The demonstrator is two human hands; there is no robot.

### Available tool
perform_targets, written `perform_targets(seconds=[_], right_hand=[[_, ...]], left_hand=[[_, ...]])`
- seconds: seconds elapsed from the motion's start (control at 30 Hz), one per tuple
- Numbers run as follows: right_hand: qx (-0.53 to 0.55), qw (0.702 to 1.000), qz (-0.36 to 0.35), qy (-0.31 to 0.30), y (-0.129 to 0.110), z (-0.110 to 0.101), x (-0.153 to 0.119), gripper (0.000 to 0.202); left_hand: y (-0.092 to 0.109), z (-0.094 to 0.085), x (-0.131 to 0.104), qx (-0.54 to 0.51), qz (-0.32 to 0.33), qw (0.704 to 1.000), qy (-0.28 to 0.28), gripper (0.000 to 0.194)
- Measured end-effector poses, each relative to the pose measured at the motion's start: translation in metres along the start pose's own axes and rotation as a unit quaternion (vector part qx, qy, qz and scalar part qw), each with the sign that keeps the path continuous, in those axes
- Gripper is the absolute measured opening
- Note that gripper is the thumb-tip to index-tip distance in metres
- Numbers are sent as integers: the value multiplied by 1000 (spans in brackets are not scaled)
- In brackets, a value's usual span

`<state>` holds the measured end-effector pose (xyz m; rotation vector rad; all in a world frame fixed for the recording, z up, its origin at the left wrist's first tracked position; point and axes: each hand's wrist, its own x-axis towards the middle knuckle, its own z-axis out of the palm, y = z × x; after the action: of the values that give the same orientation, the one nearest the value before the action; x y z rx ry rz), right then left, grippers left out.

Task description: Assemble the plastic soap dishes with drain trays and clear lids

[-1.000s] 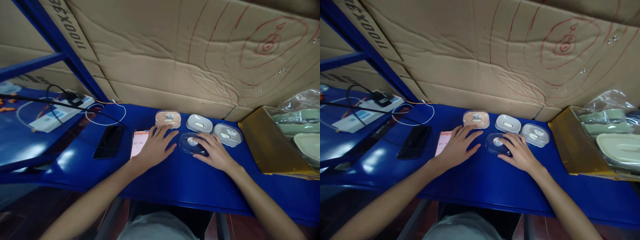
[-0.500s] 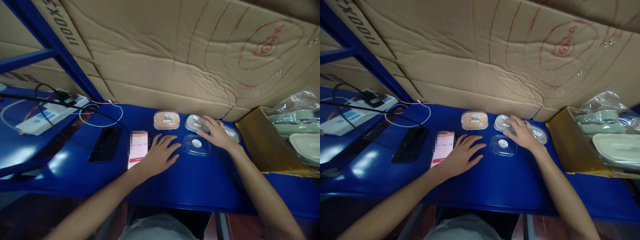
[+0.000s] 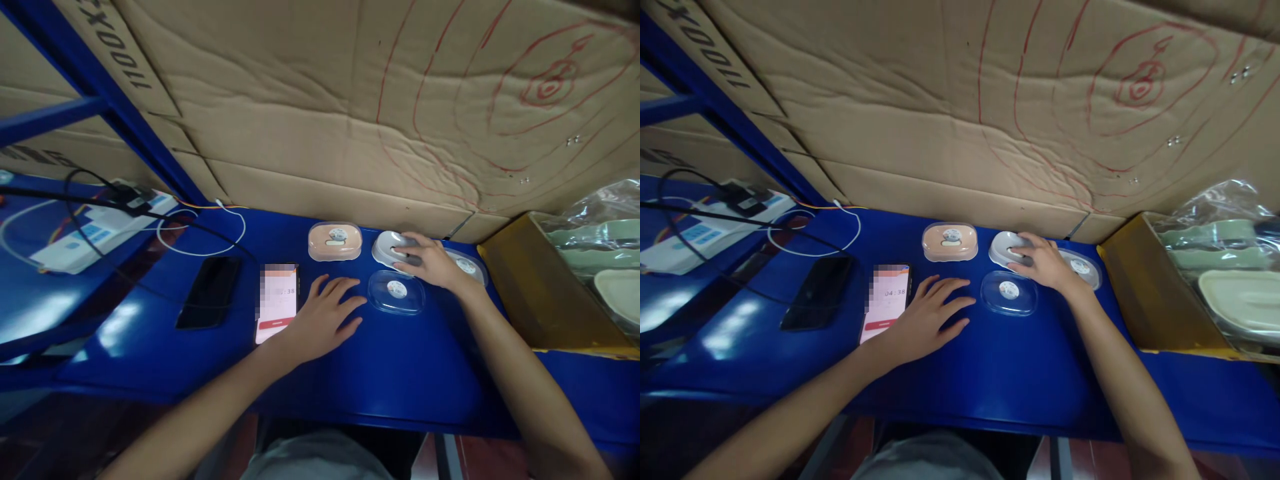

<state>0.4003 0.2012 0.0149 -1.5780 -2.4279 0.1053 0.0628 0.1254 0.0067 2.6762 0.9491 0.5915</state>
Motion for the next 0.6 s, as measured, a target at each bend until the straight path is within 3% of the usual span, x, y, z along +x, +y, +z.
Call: perform_targets(seconds=[0.2, 0.4, 0.6], right_hand=[[-10, 999, -11, 28, -11, -9, -6, 48], [-19, 997, -47, 56, -48, -30, -51, 51], [-21, 996, -45, 70, -52, -23, -69, 49]], left_hand=[[-1, 0, -1, 4, 3, 1000, 0, 33], [6, -5, -3, -14, 22, 1000, 0, 54], [17, 4, -5, -9, 79, 996, -40, 51]])
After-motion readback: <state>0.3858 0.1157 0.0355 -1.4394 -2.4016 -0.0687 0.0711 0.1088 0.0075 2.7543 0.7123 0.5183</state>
